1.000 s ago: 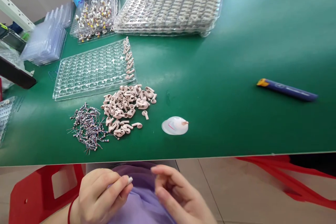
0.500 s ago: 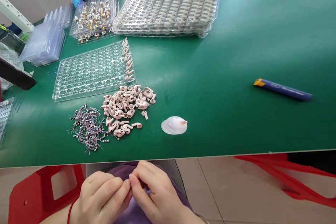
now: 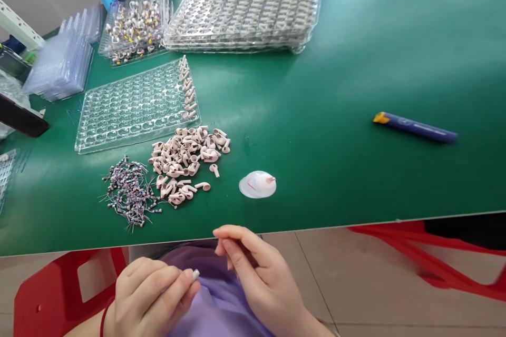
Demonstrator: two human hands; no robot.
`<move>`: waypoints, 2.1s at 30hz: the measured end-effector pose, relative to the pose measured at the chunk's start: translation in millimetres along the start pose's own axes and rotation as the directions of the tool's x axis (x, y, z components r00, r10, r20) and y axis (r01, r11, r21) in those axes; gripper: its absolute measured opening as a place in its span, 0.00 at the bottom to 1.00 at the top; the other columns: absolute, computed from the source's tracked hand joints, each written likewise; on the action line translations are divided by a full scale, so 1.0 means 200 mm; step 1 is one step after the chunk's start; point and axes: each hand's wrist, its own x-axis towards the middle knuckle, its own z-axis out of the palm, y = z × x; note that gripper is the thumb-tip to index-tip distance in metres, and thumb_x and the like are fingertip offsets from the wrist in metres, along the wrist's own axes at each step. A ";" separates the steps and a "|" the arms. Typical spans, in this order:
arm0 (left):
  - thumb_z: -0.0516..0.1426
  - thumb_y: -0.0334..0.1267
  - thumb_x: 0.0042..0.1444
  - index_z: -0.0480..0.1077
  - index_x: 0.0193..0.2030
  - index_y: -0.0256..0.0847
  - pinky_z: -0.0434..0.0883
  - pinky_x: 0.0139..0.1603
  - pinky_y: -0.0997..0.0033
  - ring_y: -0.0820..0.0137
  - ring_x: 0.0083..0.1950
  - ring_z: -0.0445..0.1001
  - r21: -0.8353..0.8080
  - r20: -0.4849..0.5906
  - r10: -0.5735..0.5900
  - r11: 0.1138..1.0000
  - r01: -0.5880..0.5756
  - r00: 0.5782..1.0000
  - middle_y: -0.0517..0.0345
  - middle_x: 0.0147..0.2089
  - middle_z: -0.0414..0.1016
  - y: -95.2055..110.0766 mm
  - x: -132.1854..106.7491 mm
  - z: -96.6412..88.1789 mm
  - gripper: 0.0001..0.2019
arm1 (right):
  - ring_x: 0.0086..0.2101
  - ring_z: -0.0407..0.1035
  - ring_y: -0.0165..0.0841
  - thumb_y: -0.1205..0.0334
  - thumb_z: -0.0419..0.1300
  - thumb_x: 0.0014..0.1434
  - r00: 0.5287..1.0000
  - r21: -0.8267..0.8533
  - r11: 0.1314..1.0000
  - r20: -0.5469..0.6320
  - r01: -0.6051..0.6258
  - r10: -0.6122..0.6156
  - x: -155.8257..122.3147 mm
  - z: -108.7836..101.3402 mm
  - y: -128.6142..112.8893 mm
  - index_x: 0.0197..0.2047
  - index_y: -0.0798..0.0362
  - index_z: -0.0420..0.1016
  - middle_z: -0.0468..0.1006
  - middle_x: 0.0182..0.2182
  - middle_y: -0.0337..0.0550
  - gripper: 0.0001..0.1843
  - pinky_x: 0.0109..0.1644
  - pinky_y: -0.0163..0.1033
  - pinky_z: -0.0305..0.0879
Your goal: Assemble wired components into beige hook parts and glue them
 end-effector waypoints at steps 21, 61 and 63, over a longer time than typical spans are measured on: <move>0.62 0.27 0.57 0.74 0.40 0.30 0.69 0.27 0.72 0.73 0.27 0.76 -0.002 -0.010 -0.020 1.000 0.020 1.000 0.57 0.29 0.79 -0.01 0.02 -0.02 0.04 | 0.22 0.67 0.26 0.74 0.59 0.59 0.868 -0.159 0.859 0.197 0.486 -0.455 -0.03 0.02 -0.05 0.38 0.51 0.72 0.70 0.23 0.35 0.08 0.24 0.28 0.66; 0.60 0.27 0.59 0.74 0.41 0.28 0.63 0.25 0.69 0.73 0.27 0.74 0.011 0.037 0.061 0.998 -0.061 0.997 0.57 0.29 0.79 -0.01 0.02 -0.02 0.05 | 0.22 0.62 0.30 0.76 0.56 0.60 0.647 -0.401 0.513 0.381 0.759 -0.660 -0.01 -0.04 -0.05 0.40 0.52 0.72 0.72 0.22 0.38 0.11 0.26 0.38 0.57; 0.59 0.27 0.60 0.74 0.41 0.29 0.64 0.25 0.70 0.73 0.27 0.75 0.017 0.028 0.061 0.998 -0.061 0.998 0.57 0.29 0.79 -0.01 0.02 -0.02 0.04 | 0.22 0.62 0.30 0.76 0.55 0.60 0.647 -0.402 0.512 0.378 0.759 -0.663 -0.01 -0.04 -0.06 0.40 0.52 0.73 0.71 0.21 0.38 0.11 0.26 0.38 0.58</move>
